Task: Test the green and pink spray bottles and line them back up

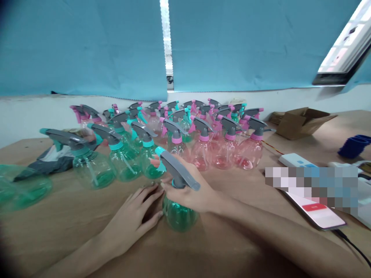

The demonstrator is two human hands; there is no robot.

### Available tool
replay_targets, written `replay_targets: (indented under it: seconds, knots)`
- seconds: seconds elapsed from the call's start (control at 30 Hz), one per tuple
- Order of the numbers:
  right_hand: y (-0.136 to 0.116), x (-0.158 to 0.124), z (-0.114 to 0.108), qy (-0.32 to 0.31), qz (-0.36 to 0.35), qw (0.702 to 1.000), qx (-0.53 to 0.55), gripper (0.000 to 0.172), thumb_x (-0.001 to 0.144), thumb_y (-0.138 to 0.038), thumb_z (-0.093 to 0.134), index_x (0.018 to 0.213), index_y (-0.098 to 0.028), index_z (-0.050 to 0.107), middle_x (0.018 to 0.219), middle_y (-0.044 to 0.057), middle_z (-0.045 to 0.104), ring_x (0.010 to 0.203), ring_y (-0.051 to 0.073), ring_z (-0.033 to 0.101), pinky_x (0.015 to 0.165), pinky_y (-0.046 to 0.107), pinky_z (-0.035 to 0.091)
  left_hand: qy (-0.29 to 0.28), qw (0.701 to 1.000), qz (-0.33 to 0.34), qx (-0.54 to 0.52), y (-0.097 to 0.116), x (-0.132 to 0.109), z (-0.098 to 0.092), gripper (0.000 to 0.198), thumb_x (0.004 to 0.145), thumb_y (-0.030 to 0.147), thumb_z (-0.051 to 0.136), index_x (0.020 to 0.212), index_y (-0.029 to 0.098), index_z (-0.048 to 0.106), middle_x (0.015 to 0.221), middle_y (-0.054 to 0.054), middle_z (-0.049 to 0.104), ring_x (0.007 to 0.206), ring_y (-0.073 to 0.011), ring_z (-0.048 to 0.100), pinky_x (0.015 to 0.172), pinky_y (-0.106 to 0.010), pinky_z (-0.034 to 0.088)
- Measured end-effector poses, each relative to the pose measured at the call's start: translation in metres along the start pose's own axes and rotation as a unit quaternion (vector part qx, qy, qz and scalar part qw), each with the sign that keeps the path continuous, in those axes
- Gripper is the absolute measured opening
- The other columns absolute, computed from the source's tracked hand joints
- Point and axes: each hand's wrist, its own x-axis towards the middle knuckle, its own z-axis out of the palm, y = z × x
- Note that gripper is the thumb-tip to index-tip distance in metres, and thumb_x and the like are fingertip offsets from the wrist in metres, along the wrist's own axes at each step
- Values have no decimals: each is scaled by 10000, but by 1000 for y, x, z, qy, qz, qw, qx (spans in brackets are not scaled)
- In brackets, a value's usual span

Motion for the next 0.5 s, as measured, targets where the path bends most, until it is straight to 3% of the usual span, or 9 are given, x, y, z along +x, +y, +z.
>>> replay_targets:
  seconds: [0.23,0.5]
  knots:
    - [1,-1,-1,18,-1,1000,-12,129,812,-337,525,830,-227,591,805,0,636,677,140,605,626,303,547,11,1000,8,-4,-1,1,1,458,904,383,501,1311,175,464,1307,-128,500,1194,-309,437,949,-488,387]
    - [-2,1,-2,14,7,1000,-16,108,787,-308,533,853,-244,590,715,-20,593,564,117,542,522,268,495,0,1000,4,0,0,0,0,464,901,368,512,1310,152,469,1319,-142,488,1201,-320,429,953,-502,386]
